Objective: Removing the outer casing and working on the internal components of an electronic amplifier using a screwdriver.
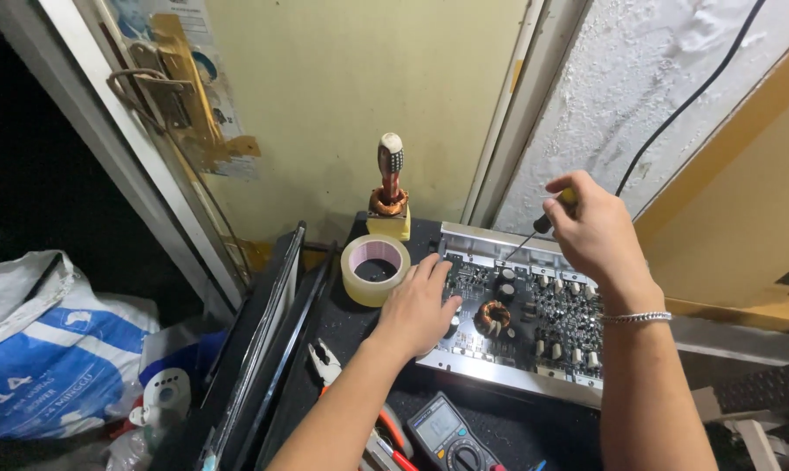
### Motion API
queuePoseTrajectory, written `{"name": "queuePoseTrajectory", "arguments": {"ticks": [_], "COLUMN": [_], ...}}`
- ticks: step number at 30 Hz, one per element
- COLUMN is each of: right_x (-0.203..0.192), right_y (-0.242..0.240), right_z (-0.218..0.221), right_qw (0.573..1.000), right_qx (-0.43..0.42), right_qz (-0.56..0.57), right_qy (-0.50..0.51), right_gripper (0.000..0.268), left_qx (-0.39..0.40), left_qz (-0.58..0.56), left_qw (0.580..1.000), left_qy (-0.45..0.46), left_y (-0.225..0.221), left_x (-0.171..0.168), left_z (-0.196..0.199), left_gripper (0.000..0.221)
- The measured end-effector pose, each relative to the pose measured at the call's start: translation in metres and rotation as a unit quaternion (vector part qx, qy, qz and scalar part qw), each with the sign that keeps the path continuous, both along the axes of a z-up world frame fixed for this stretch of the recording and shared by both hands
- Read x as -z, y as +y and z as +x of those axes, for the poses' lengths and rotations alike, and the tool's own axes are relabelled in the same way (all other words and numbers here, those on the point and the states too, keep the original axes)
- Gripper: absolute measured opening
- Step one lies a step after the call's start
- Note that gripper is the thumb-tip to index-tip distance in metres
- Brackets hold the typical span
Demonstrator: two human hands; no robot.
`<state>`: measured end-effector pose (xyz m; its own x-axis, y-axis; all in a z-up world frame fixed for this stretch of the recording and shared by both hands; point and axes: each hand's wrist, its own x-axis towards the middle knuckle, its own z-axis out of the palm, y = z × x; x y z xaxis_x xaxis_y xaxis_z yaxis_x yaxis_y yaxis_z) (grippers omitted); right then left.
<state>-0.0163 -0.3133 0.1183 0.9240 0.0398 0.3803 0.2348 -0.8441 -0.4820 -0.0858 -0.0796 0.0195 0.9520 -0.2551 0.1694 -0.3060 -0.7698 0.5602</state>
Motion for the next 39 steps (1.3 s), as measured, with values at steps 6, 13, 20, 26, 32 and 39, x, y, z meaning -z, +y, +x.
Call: {"name": "queuePoseTrajectory", "arguments": {"ticks": [6,13,20,26,32,39], "right_x": [-0.002,-0.012,0.026,0.026,0.021,0.016], "right_y": [0.0,0.013,0.03,0.034,0.04,0.042], "right_z": [0.003,-0.009,0.015,0.014,0.007,0.002], "right_qw": [1.0,0.996,0.996,0.996,0.997,0.998], "right_qx": [-0.004,-0.032,-0.077,-0.081,-0.071,-0.069], "right_qz": [0.013,0.081,0.036,0.046,0.008,0.007], "right_qy": [0.021,0.0,0.001,-0.01,-0.004,-0.005], "right_gripper": [0.028,0.027,0.024,0.025,0.025,0.025], "left_qx": [0.008,0.012,0.007,0.007,0.004,0.008], "left_qz": [0.007,0.009,0.01,0.011,0.007,0.004], "left_qw": [1.0,1.0,0.999,0.999,1.0,1.0], "left_qy": [-0.007,-0.008,-0.029,-0.036,-0.026,-0.014], "left_y": [0.0,0.0,0.0,0.001,0.001,0.002], "left_x": [-0.007,-0.005,0.004,0.001,0.001,-0.004], "left_z": [-0.001,-0.001,0.003,-0.003,-0.002,-0.004], "left_gripper": [0.054,0.054,0.054,0.054,0.055,0.056]}}
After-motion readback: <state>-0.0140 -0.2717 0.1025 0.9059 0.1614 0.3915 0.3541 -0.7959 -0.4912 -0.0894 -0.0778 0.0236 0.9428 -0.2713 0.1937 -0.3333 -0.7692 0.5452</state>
